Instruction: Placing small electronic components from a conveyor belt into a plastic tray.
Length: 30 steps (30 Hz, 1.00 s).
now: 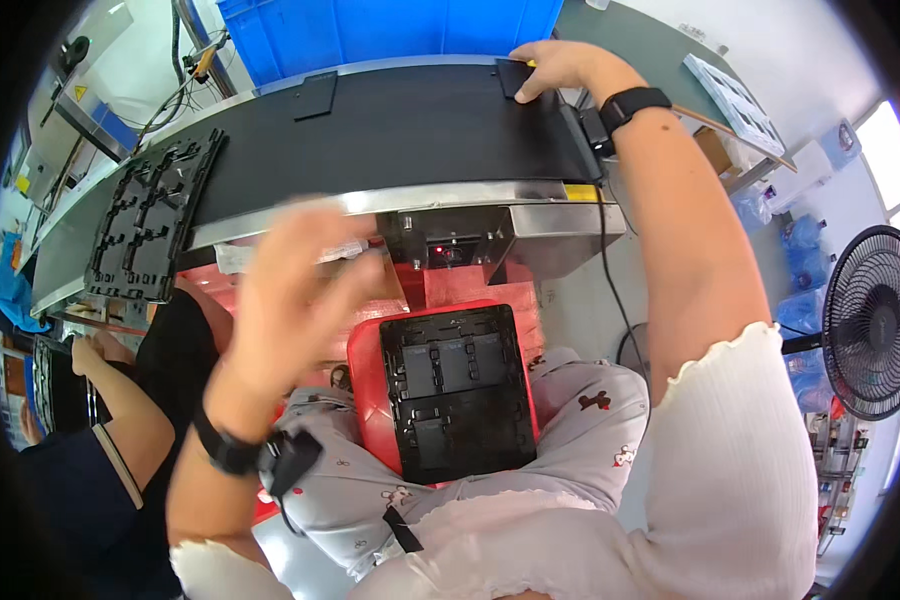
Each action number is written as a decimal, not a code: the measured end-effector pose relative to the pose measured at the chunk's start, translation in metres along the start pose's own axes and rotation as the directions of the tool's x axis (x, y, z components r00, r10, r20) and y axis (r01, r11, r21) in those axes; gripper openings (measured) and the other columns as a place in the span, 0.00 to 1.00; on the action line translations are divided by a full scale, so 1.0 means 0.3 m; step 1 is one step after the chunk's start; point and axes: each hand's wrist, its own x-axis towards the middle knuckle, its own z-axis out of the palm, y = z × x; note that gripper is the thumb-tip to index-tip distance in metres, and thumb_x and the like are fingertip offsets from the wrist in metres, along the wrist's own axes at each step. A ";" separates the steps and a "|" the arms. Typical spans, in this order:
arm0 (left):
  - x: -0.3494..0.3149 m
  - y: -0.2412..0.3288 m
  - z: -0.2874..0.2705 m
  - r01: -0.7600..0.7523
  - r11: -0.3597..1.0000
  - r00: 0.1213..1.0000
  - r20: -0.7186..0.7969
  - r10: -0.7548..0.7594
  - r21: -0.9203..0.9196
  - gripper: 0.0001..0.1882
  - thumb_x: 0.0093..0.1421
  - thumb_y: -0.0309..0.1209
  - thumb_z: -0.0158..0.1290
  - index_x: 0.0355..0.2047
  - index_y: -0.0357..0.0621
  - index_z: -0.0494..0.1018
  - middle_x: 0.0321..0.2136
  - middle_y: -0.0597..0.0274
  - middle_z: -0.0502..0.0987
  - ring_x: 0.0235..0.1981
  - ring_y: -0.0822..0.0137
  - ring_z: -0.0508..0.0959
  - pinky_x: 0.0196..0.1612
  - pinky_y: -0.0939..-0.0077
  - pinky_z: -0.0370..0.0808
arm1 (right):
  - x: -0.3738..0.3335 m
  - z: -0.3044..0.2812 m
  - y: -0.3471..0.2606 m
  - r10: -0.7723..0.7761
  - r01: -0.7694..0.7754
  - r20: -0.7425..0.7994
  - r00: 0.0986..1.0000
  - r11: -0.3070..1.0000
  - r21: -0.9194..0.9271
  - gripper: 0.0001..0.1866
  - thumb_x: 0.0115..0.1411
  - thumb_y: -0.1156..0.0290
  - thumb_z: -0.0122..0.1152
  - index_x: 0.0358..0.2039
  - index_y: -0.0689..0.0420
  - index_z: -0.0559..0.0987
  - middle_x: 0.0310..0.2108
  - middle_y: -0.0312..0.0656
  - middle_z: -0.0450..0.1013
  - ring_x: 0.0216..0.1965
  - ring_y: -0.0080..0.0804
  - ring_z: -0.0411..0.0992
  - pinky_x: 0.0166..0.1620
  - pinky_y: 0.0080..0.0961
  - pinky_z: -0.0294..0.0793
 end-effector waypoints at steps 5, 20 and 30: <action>0.357 -0.344 0.009 -0.003 0.923 1.000 0.021 -0.006 0.385 0.20 0.54 0.36 0.55 0.47 0.43 0.71 0.50 0.54 0.68 0.52 0.56 0.68 0.54 0.66 0.64 | -0.047 0.001 -0.011 -0.076 -0.014 -0.317 0.945 0.963 -0.270 0.30 0.44 0.64 0.68 0.48 0.61 0.73 0.44 0.45 0.71 0.44 0.41 0.70 0.46 0.32 0.70; 0.482 -0.285 0.193 0.125 0.916 0.869 0.404 -0.287 0.381 0.39 0.44 0.45 0.63 0.55 0.40 0.65 0.48 0.45 0.70 0.53 0.54 0.69 0.55 0.66 0.64 | -0.835 0.968 -0.121 -0.407 0.196 0.092 0.909 0.610 0.768 0.15 0.47 0.71 0.63 0.37 0.61 0.77 0.34 0.49 0.73 0.39 0.45 0.71 0.45 0.34 0.69; -0.236 0.278 0.268 -0.012 0.999 0.779 0.626 0.040 -0.049 0.42 0.36 0.45 0.66 0.51 0.38 0.66 0.41 0.51 0.67 0.46 0.52 0.66 0.50 0.60 0.63 | -0.969 1.117 -0.188 -0.353 0.394 -0.222 0.909 0.901 0.179 0.17 0.42 0.70 0.64 0.35 0.59 0.77 0.35 0.42 0.67 0.41 0.38 0.65 0.45 0.37 0.68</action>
